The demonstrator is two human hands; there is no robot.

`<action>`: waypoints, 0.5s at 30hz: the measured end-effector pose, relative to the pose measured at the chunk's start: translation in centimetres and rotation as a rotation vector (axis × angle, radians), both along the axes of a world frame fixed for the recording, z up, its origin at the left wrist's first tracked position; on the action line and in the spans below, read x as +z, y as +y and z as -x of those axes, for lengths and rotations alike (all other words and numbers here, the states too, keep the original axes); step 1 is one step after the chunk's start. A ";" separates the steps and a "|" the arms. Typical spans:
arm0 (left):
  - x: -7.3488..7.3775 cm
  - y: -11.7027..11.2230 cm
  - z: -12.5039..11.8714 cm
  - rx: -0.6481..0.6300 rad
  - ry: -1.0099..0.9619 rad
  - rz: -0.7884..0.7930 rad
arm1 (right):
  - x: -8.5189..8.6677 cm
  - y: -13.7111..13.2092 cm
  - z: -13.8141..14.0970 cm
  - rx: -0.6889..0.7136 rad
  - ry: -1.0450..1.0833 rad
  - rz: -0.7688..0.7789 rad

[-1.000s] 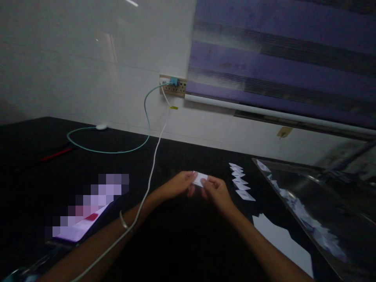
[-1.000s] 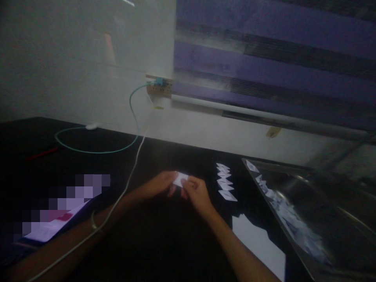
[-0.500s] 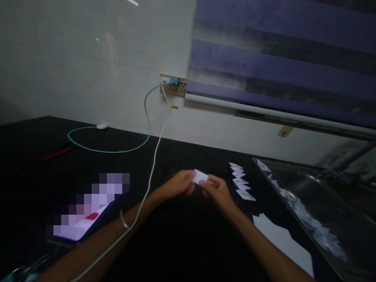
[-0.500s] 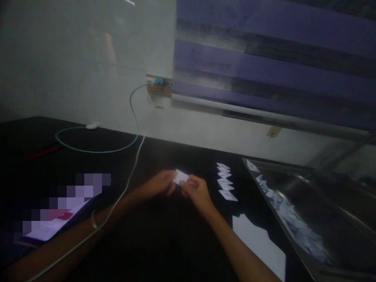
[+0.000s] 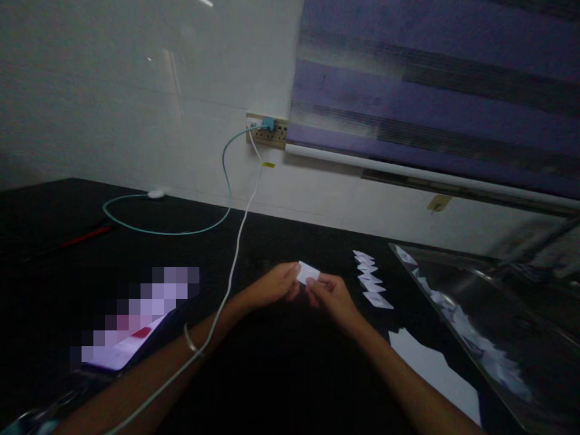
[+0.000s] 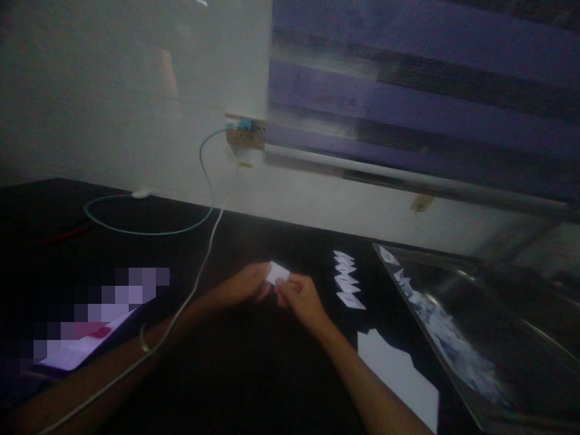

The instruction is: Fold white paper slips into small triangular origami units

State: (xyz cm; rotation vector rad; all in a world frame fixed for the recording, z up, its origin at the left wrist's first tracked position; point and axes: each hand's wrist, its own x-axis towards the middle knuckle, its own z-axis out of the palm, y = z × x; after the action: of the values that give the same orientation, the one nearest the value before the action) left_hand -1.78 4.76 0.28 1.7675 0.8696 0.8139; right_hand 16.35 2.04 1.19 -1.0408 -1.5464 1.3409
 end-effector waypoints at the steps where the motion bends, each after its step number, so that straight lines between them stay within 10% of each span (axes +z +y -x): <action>1: 0.0 0.0 0.0 -0.011 -0.017 0.007 | 0.0 0.0 0.0 -0.002 0.002 -0.002; 15: 1.0 -0.3 0.2 -0.117 -0.041 -0.031 | -1.1 0.5 -0.3 0.069 0.054 -0.028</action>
State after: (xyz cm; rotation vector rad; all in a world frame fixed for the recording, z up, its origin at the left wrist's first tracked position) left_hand -1.98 4.44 1.32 1.8052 0.7226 0.7878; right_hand 16.68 2.58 0.12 -0.9336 -1.5690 1.3791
